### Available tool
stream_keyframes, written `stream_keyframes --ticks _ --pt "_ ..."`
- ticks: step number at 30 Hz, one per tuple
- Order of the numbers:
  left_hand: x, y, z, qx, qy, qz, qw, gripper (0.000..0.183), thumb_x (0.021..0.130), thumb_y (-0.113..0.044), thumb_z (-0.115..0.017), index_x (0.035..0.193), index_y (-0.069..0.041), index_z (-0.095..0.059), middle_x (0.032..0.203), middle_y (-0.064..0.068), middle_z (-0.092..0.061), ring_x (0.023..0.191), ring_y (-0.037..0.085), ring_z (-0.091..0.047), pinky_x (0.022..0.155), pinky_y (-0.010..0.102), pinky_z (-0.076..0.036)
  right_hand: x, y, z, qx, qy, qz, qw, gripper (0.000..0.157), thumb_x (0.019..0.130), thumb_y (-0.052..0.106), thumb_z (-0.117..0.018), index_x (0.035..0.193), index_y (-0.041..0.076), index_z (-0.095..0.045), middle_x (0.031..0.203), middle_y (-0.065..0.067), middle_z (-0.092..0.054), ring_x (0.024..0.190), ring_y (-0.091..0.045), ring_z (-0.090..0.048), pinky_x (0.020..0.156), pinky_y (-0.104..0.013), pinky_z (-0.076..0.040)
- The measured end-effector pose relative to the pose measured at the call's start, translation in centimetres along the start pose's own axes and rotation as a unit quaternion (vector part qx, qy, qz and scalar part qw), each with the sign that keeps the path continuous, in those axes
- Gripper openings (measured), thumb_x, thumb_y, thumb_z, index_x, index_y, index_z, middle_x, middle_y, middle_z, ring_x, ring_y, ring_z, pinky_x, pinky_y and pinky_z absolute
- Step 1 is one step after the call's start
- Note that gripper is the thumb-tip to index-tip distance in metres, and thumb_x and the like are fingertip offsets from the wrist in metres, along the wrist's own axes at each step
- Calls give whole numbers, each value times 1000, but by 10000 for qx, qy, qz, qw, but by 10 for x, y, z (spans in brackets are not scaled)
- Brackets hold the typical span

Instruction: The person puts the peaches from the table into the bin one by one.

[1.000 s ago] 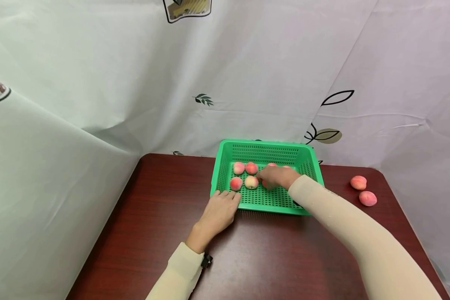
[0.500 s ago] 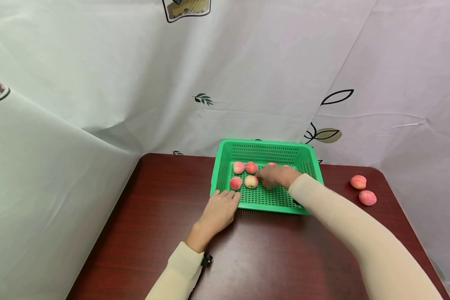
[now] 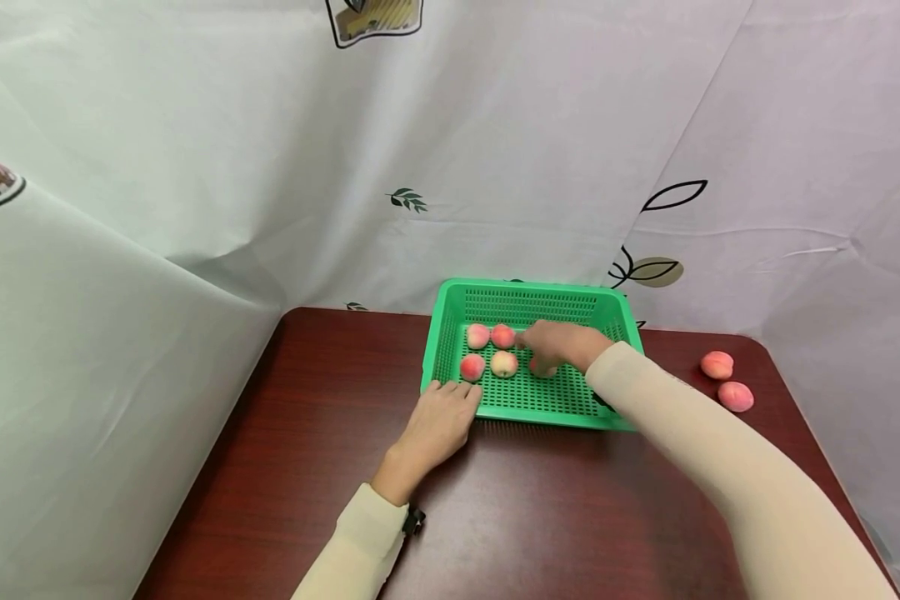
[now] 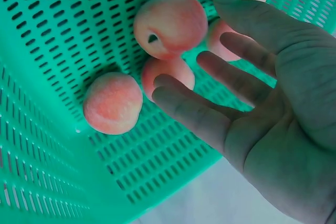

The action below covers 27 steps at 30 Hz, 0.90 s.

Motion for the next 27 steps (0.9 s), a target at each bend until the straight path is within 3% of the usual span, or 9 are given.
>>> stream_keyframes --ticks 2,3,6,8,9,12,15,20,27 --pt "0 0 0 4 -16 -1 10000 21 90 -4 -67 82 -17 -52 67 -6 -48 59 13 -44 62 25 -11 -3 -1 3 21 -19 -5 10000 72 93 5 -70 158 15 -42 159 -12 -47 91 -19 -54 72 -37 -45" --pt "0 0 1 2 -22 2 10000 21 90 -4 -67 82 -17 -53 68 -6 -49 59 14 -45 62 25 -11 -5 -1 5 -20 -18 28 10000 71 94 8 -70 158 15 -41 152 -12 -54 87 -17 -53 71 -36 -44" --pt "1 -1 1 -7 -41 14 10000 20 89 -5 -68 83 -17 -54 69 -5 -52 61 14 -49 62 25 -11 -12 -1 11 -90 -109 213 9997 66 96 15 -71 157 13 -44 116 -8 -68 76 -15 -48 70 -35 -44" --pt "1 -2 2 -18 -45 22 10000 19 88 -5 -69 83 -17 -55 70 -5 -53 62 15 -51 62 25 -10 -20 0 17 -102 -217 342 9991 62 98 22 -71 154 11 -47 97 -7 -66 80 -17 -52 73 -36 -46" --pt "1 -2 2 -24 -48 21 10000 19 88 -5 -69 83 -17 -55 70 -5 -54 62 15 -51 62 25 -10 -23 0 19 -138 -280 395 9987 61 99 25 -71 153 11 -48 96 -7 -65 82 -18 -55 77 -37 -48" --pt "2 -2 2 -31 -70 -2 10000 19 89 -5 -68 83 -17 -55 69 -5 -53 61 14 -50 62 25 -11 -33 0 28 -143 -619 517 9966 60 98 25 -70 153 11 -49 131 -13 -64 115 -26 -62 96 -45 -51" --pt "2 -1 3 3 -105 0 9999 20 89 -5 -68 82 -17 -54 68 -5 -51 60 14 -49 61 25 -11 -41 -1 34 -204 -1005 617 9928 57 99 23 -66 152 11 -49 158 -16 -45 142 -35 -48 111 -53 -45" --pt "1 0 3 51 -114 10 9999 20 89 -4 -67 81 -17 -54 67 -5 -50 59 13 -47 61 25 -10 -56 1 37 -393 -1775 1002 9782 53 102 25 -61 151 8 -49 164 -19 -37 149 -39 -39 116 -56 -40" --pt "1 -1 3 25 -119 -19 9999 20 90 -4 -65 81 -17 -53 67 -5 -49 59 13 -46 61 24 -10 -85 -1 28 -1002 -3157 1225 9356 64 102 34 -65 157 9 -43 167 -18 -31 154 -42 -30 119 -66 -30"
Point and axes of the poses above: each hand's wrist, its own x-axis towards the middle knuckle, its own z-axis out of the back of the hand, y = z × x, the point moved 6 cm from there along x, towards the middle knuckle
